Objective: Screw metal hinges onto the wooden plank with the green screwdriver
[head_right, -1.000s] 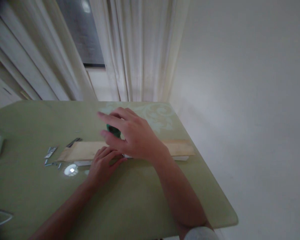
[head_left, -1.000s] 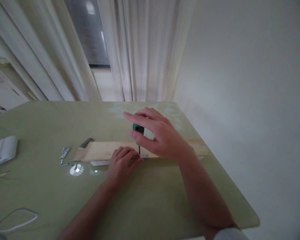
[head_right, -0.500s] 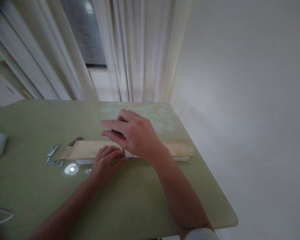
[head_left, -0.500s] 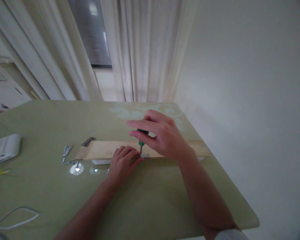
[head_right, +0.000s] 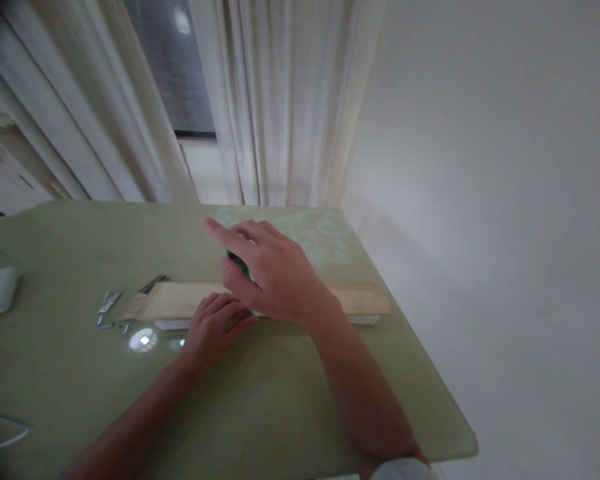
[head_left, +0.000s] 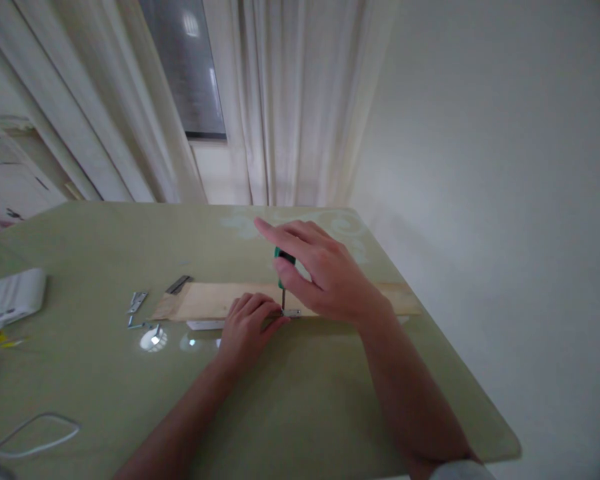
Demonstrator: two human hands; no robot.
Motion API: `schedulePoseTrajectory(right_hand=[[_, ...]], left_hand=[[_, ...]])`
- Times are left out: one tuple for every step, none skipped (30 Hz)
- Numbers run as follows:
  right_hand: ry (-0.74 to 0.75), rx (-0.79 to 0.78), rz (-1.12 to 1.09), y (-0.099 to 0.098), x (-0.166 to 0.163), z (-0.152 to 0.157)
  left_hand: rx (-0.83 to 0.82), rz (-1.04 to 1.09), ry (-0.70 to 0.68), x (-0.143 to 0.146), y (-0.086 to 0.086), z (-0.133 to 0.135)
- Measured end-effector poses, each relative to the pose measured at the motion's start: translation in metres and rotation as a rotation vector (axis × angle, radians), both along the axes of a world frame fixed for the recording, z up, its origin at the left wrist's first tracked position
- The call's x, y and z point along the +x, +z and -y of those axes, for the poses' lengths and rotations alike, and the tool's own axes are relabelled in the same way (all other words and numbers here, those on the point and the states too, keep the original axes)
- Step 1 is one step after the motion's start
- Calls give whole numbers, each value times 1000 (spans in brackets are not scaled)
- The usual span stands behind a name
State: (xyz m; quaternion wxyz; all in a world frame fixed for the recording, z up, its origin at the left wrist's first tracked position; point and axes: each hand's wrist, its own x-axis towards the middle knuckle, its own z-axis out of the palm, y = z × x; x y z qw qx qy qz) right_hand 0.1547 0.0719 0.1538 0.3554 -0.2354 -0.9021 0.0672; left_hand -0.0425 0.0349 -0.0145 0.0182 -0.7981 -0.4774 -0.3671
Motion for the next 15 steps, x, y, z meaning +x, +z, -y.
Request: schedulePoseTrajectory(right_hand=[[45, -37, -2, 0, 0, 0], [61, -56, -2, 0, 0, 0], [42, -45, 1, -1, 0, 0], [-7, -10, 6, -2, -1, -1], [-70, 41, 13, -4, -3, -2], [-124, 89, 20, -6, -4, -3], [-148, 117, 25, -7, -6, -4], [-135, 115, 27, -8, -8, -5], [-95, 88, 21, -8, -9, -5], [-46, 44, 11, -8, -9, -5], [4, -6, 3, -7, -9, -4], [45, -50, -1, -6, -8, -3], [70, -79, 3, -5, -7, -3], [68, -85, 14, -3, -5, -2], [39, -68, 31, -3, -3, -1]], left_hand=[[0, 1, 0, 0, 0, 0], [2, 0, 1, 0, 0, 0], [5, 0, 3, 0, 0, 0], [10, 0, 6, 0, 1, 0], [14, 1, 8, 0, 1, 0], [15, 1, 9, 1, 1, 0], [15, 2, 9, 1, 1, 1], [14, 2, 9, 1, 1, 1], [14, 2, 10, 1, 1, 1], [13, 2, 10, 1, 0, 0], [11, 0, 8, 1, 0, 0], [9, -2, 6, 1, 0, 0], [6, -5, 4, 1, 0, 0], [2, -8, 3, 0, 1, 0], [0, -11, 4, 0, 1, 0]])
